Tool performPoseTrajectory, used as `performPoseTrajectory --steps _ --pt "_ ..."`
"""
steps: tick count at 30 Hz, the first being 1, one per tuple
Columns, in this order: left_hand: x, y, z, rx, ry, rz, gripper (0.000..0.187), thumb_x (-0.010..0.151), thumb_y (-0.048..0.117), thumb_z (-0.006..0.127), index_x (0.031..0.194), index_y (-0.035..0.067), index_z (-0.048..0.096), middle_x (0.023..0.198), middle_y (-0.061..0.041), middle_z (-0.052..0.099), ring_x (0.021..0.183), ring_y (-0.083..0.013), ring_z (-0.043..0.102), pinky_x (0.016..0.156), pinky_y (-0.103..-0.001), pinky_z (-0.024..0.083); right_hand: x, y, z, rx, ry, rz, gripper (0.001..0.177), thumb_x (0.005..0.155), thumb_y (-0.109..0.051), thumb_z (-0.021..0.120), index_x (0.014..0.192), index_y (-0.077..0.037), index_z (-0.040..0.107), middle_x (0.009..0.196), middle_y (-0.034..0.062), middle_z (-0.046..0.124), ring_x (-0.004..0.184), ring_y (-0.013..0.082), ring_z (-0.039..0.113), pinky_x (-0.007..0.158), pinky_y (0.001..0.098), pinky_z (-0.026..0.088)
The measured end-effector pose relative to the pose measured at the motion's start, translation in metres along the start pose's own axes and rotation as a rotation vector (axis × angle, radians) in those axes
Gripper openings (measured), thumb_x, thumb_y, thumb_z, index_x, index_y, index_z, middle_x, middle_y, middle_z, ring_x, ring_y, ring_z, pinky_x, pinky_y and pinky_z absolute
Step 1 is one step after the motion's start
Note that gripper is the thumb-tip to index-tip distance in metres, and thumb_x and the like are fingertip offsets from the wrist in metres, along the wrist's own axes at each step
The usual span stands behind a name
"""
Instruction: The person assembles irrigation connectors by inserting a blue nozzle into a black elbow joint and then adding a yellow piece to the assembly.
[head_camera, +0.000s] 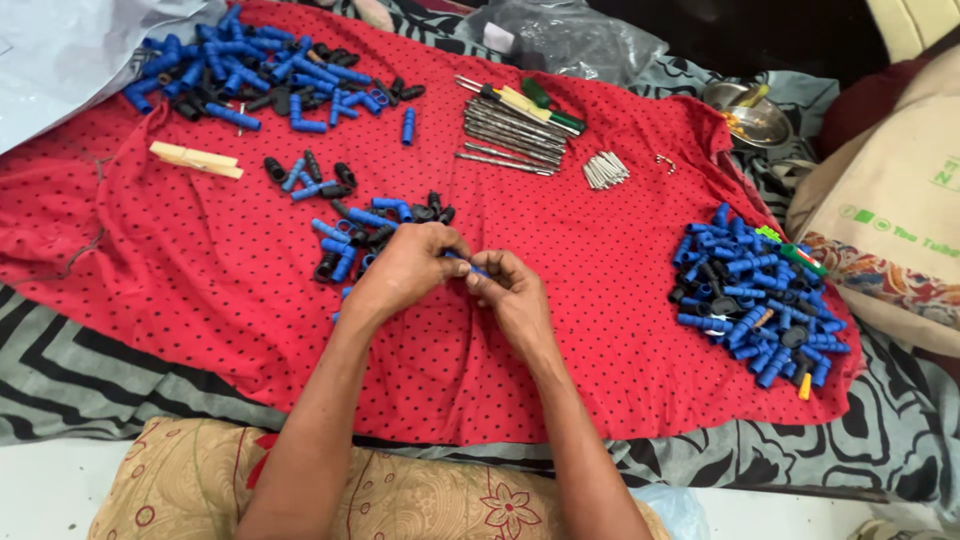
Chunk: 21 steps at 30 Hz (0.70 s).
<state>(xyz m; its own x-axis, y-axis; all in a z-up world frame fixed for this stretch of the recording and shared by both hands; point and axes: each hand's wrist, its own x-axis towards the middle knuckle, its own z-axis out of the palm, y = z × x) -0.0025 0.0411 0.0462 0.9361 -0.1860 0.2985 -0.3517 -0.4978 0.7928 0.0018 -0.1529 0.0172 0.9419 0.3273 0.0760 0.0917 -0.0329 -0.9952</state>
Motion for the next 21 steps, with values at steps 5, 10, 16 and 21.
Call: performPoseTrajectory --steps 5,10,16,21 --pt "0.001 0.005 0.014 -0.451 0.089 -0.147 0.011 0.086 0.001 0.075 0.096 0.001 0.074 0.076 0.000 0.068 0.065 -0.0096 0.063 0.059 -0.026 0.053 0.002 -0.002 -0.004 0.183 0.103 0.053 0.015 0.104 -0.016 0.059 0.112 -0.006 0.066 0.085 -0.0001 0.067 0.068 0.0082 0.060 0.061 0.0234 0.051" --pt "0.006 0.005 0.030 -0.575 0.148 -0.124 0.011 0.085 0.002 0.077 0.096 0.001 0.075 0.080 0.000 0.067 0.066 -0.0068 0.063 0.058 -0.023 0.052 0.005 -0.003 -0.014 0.249 0.175 0.024 0.011 0.104 -0.014 0.061 0.110 -0.005 0.065 0.085 0.0014 0.067 0.068 0.0099 0.062 0.060 0.0248 0.051" --pt "0.009 0.004 0.036 -0.771 0.192 -0.230 0.012 0.089 0.004 0.075 0.100 0.000 0.074 0.074 -0.004 0.072 0.060 -0.0081 0.064 0.055 -0.023 0.049 0.004 0.001 -0.018 0.319 0.147 -0.137 0.020 0.092 0.009 0.067 0.108 -0.001 0.067 0.100 0.0006 0.068 0.091 0.0089 0.066 0.084 0.0252 0.057" --pt "0.007 0.008 0.036 -0.826 0.224 -0.233 0.015 0.090 0.006 0.074 0.103 0.000 0.073 0.076 -0.005 0.073 0.061 -0.0091 0.066 0.055 -0.022 0.050 0.004 -0.009 -0.018 0.311 0.242 -0.117 0.019 0.092 0.004 0.066 0.109 -0.004 0.067 0.094 0.0013 0.068 0.082 0.0095 0.066 0.075 0.0273 0.058"
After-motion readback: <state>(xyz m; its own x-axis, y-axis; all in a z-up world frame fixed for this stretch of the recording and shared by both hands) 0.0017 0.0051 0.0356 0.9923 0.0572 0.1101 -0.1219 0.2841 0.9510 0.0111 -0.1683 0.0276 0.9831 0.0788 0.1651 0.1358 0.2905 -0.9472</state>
